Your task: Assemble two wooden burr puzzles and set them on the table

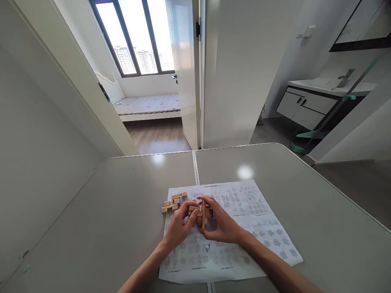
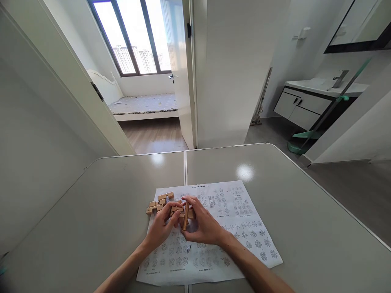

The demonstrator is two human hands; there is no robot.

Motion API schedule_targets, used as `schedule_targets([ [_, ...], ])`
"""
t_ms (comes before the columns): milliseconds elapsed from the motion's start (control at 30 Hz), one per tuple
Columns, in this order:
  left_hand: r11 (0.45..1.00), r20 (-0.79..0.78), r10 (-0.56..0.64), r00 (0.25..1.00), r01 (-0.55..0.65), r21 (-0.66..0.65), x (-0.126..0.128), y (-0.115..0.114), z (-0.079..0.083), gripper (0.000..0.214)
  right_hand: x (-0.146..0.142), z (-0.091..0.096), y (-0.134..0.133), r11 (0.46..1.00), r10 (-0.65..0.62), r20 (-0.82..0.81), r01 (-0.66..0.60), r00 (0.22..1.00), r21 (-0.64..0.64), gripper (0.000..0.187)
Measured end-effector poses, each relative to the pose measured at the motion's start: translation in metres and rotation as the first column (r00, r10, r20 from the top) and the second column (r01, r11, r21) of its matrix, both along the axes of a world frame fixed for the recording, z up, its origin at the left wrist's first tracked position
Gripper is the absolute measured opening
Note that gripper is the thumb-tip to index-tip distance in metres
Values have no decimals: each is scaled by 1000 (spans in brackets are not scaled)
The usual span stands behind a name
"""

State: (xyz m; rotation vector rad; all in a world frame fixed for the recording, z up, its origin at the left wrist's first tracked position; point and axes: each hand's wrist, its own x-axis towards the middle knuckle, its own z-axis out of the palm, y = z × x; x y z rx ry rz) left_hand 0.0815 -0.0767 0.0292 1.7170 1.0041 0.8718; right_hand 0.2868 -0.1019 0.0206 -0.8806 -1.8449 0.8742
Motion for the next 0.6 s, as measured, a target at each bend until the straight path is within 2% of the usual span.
schedule_targets([
  [600, 1000, 18, 6, 1000, -6, -30, 1, 0, 2, 31, 0, 1, -1, 1000, -14, 12, 14, 1000, -7, 96],
])
